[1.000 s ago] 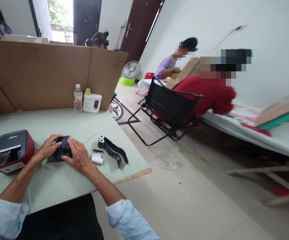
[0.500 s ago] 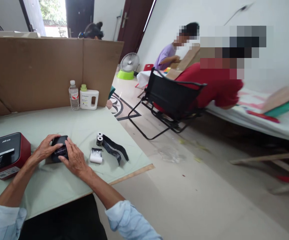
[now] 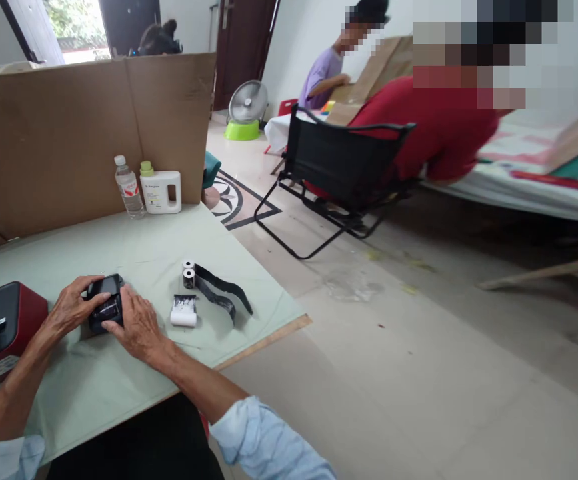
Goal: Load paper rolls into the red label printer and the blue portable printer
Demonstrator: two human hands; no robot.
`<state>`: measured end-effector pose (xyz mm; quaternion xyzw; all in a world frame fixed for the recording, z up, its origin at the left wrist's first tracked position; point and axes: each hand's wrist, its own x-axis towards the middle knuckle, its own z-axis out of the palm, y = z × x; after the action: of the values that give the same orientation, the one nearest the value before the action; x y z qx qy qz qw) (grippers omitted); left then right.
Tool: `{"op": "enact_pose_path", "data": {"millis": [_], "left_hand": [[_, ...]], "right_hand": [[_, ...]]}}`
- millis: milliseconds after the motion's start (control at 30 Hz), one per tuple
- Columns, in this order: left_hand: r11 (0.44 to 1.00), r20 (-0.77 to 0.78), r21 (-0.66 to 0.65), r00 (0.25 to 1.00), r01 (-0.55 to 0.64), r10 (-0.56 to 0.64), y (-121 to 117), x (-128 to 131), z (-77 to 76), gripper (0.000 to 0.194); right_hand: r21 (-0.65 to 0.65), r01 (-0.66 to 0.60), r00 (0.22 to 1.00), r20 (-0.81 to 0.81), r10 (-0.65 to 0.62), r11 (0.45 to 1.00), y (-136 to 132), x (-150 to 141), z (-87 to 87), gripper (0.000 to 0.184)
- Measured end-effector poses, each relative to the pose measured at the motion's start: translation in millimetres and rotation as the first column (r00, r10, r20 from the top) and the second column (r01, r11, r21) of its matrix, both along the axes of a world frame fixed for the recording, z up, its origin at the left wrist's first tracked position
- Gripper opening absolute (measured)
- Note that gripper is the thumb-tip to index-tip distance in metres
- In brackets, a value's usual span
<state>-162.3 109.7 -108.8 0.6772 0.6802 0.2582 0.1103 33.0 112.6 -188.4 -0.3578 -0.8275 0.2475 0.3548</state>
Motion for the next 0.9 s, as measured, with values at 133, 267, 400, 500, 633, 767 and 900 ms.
{"op": "enact_pose_path", "data": {"millis": [133, 267, 400, 500, 633, 767, 900], "left_hand": [[1.0, 0.007, 0.002, 1.0, 0.017, -0.018, 0.6, -0.7, 0.9, 0.057], [1.0, -0.009, 0.007, 1.0, 0.015, -0.015, -2.4, 0.7, 2.2, 0.057], [1.0, -0.021, 0.023, 1.0, -0.008, 0.009, -6.5, 3.6, 4.2, 0.058], [1.0, -0.029, 0.011, 1.0, 0.001, 0.0, -7.0, 3.7, 5.8, 0.057], [0.998, -0.019, -0.008, 0.998, 0.056, -0.057, -6.4, 0.6, 6.7, 0.054], [0.997, 0.024, -0.015, 0.997, 0.077, -0.076, -7.2, -3.8, 2.8, 0.054], [0.998, 0.096, -0.001, 0.993, 0.063, -0.063, -6.0, -8.1, -4.7, 0.051]], "right_hand": [[-0.01, -0.012, 1.0, -0.001, 0.012, 1.0, -0.6, -0.9, 0.1, 0.094], [-0.025, -0.016, 1.0, -0.011, 0.016, 1.0, -2.5, -1.5, 0.8, 0.094], [-0.014, -0.019, 0.999, -0.029, 0.018, 1.0, -4.1, -2.1, 0.0, 0.089], [-0.007, -0.013, 0.999, -0.039, 0.013, 1.0, -4.8, -1.9, -1.2, 0.089], [-0.031, -0.011, 0.999, -0.048, 0.009, 0.999, -5.8, -0.4, 0.5, 0.091], [-0.086, -0.025, 0.999, -0.042, 0.022, 0.996, -4.8, 1.8, 7.4, 0.099], [-0.102, -0.049, 0.999, -0.001, 0.049, 0.994, 0.0, 3.9, 16.3, 0.105]]}}
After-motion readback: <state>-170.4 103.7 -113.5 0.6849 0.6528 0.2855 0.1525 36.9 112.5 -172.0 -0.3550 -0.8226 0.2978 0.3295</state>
